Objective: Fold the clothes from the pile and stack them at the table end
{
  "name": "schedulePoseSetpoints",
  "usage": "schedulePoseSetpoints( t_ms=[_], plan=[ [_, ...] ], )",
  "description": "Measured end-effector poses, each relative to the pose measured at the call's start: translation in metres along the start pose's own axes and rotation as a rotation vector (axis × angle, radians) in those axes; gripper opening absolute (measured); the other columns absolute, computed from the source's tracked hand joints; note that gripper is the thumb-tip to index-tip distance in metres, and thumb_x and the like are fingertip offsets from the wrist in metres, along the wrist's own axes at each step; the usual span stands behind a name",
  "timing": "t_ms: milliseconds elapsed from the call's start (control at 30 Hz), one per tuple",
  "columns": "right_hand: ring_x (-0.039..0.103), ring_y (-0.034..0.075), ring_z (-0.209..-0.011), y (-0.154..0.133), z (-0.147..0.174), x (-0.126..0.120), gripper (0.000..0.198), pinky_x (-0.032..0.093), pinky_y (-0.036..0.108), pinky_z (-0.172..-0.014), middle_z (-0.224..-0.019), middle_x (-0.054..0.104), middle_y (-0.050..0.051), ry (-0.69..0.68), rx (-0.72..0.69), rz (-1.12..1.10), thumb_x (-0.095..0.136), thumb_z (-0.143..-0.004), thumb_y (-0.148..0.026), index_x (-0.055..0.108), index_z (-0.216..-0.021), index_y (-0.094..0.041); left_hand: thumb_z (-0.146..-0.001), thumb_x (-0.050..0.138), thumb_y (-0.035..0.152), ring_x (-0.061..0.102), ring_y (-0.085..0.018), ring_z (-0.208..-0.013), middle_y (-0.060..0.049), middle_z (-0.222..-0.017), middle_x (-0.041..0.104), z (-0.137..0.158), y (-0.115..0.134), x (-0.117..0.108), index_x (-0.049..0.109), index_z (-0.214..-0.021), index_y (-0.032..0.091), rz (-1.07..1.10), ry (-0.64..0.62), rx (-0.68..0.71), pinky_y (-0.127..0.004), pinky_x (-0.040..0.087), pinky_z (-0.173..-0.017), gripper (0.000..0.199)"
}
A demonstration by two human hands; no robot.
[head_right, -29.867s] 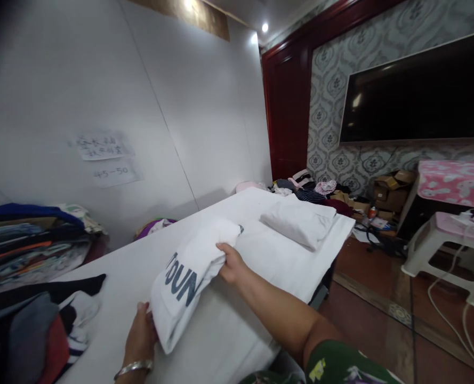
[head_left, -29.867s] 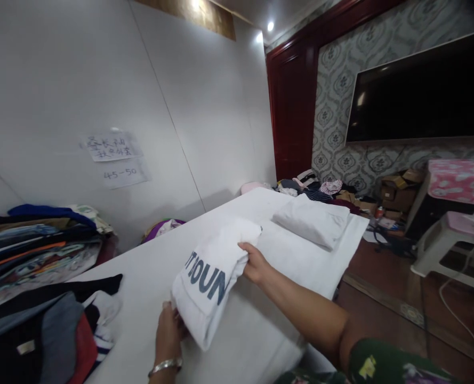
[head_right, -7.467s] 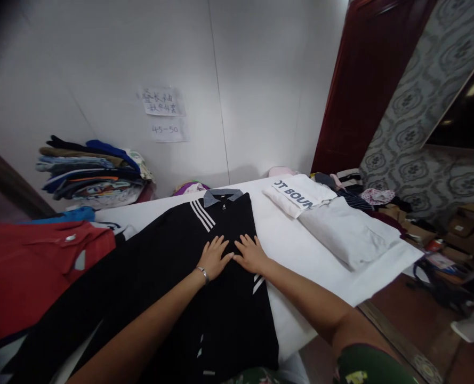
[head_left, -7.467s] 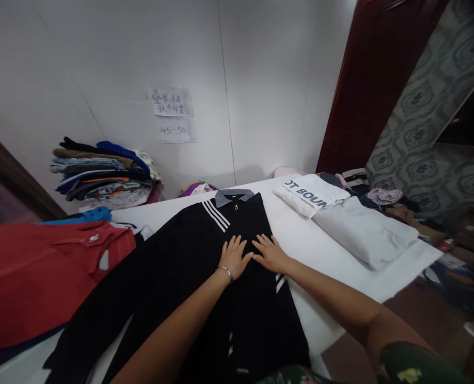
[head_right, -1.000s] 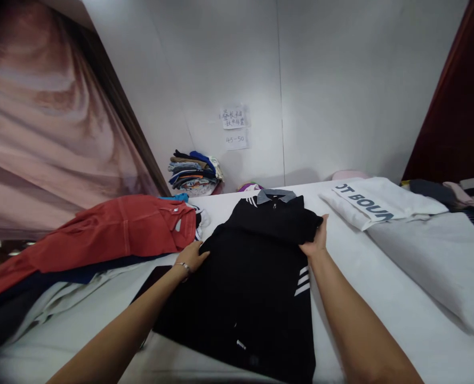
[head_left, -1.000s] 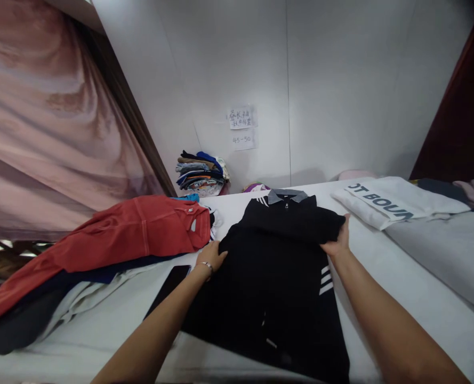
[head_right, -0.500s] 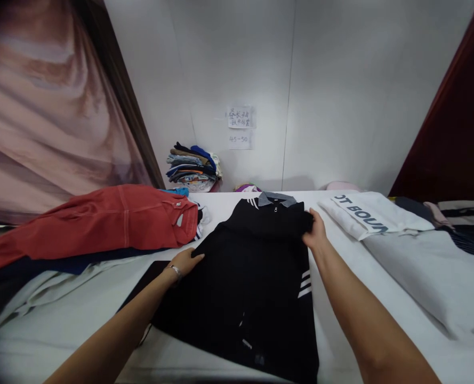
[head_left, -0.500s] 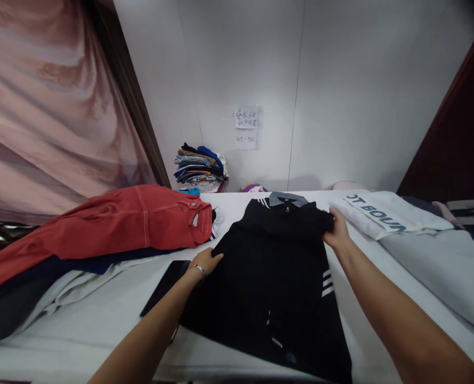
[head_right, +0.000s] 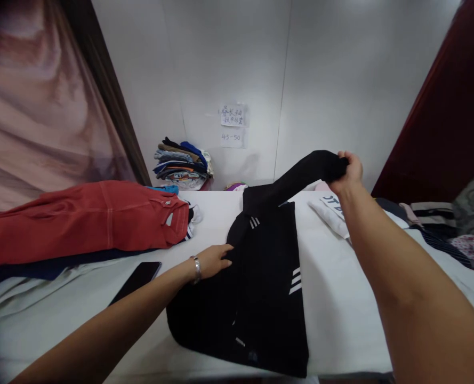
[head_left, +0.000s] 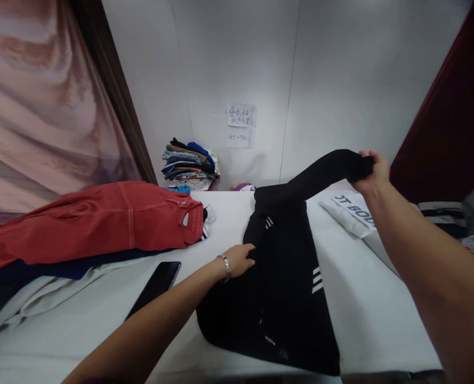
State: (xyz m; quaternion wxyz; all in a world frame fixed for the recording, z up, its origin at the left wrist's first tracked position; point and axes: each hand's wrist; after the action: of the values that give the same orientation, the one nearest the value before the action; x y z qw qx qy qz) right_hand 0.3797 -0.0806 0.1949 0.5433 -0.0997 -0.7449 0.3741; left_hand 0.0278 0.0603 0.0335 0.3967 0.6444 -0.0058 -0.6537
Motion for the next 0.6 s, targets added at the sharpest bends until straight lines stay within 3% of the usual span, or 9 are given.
schedulePoseSetpoints(
  t_ms=[200, 267, 367, 400, 533, 600],
  plan=[
    [0.053, 0.013, -0.061, -0.013, 0.018, -0.029, 0.019, 0.049, 0.028, -0.064, -0.056, 0.053, -0.001, 0.103, 0.029, 0.072, 0.043, -0.083, -0.022, 0.056, -0.069, -0.018, -0.067, 0.065, 0.029, 0.066, -0.025, -0.092, -0.006, -0.097, 0.071, -0.018, 0.036, 0.042, 0.062, -0.116, 0.022, 0.023, -0.187, 0.070, -0.031, 0.049, -0.079, 0.049],
    [0.054, 0.013, -0.061, -0.011, 0.022, -0.036, 0.015, 0.050, 0.027, -0.065, -0.058, 0.055, 0.000, 0.098, 0.046, 0.091, 0.046, -0.080, -0.021, 0.057, -0.071, -0.017, -0.068, 0.065, 0.037, 0.068, -0.022, -0.083, -0.005, -0.095, 0.072, -0.017, 0.039, 0.045, 0.057, -0.122, 0.022, 0.098, -0.320, 0.078, -0.028, 0.050, -0.069, 0.057],
    [0.054, 0.013, -0.061, -0.008, 0.025, -0.041, 0.013, 0.051, 0.027, -0.066, -0.059, 0.056, 0.000, 0.110, 0.044, 0.102, 0.047, -0.078, -0.019, 0.058, -0.072, -0.016, -0.071, 0.061, 0.045, 0.067, -0.017, -0.078, -0.006, -0.109, 0.069, -0.009, 0.033, 0.034, 0.045, -0.133, 0.021, 0.254, -0.507, 0.103, -0.025, 0.048, -0.062, 0.068],
    [0.054, 0.013, -0.061, -0.008, 0.026, -0.042, 0.013, 0.051, 0.027, -0.066, -0.059, 0.056, 0.000, 0.116, 0.041, 0.104, 0.047, -0.078, -0.019, 0.058, -0.072, -0.016, -0.072, 0.060, 0.046, 0.067, -0.017, -0.080, -0.006, -0.111, 0.068, -0.003, 0.029, 0.028, 0.046, -0.133, 0.021, 0.262, -0.490, 0.117, -0.025, 0.048, -0.065, 0.067],
    [0.054, 0.012, -0.061, -0.006, 0.023, -0.044, 0.014, 0.051, 0.028, -0.069, -0.060, 0.056, 0.000, 0.091, 0.040, 0.118, 0.047, -0.079, -0.020, 0.059, -0.073, -0.015, -0.067, 0.065, 0.049, 0.065, -0.023, -0.094, -0.006, -0.102, 0.071, 0.031, 0.006, 0.005, 0.060, -0.119, 0.022, 0.042, -0.227, 0.078, -0.030, 0.046, -0.080, 0.059],
    [0.055, 0.013, -0.064, -0.005, 0.020, -0.045, 0.015, 0.051, 0.028, -0.070, -0.061, 0.056, 0.001, 0.060, 0.047, 0.126, 0.047, -0.079, -0.021, 0.058, -0.071, -0.015, -0.064, 0.067, 0.049, 0.065, -0.027, -0.093, -0.007, -0.095, 0.072, 0.051, 0.000, 0.002, 0.063, -0.113, 0.023, -0.028, -0.216, 0.016, -0.032, 0.047, -0.078, 0.055]
  ],
)
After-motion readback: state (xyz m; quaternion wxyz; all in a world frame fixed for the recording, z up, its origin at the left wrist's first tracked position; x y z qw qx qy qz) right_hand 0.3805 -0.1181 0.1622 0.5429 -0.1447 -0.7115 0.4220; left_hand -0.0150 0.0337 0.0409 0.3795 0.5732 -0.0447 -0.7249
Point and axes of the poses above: each hand's wrist, its own z-axis away from the middle knuckle, its own x-axis out of the palm, y = z × x
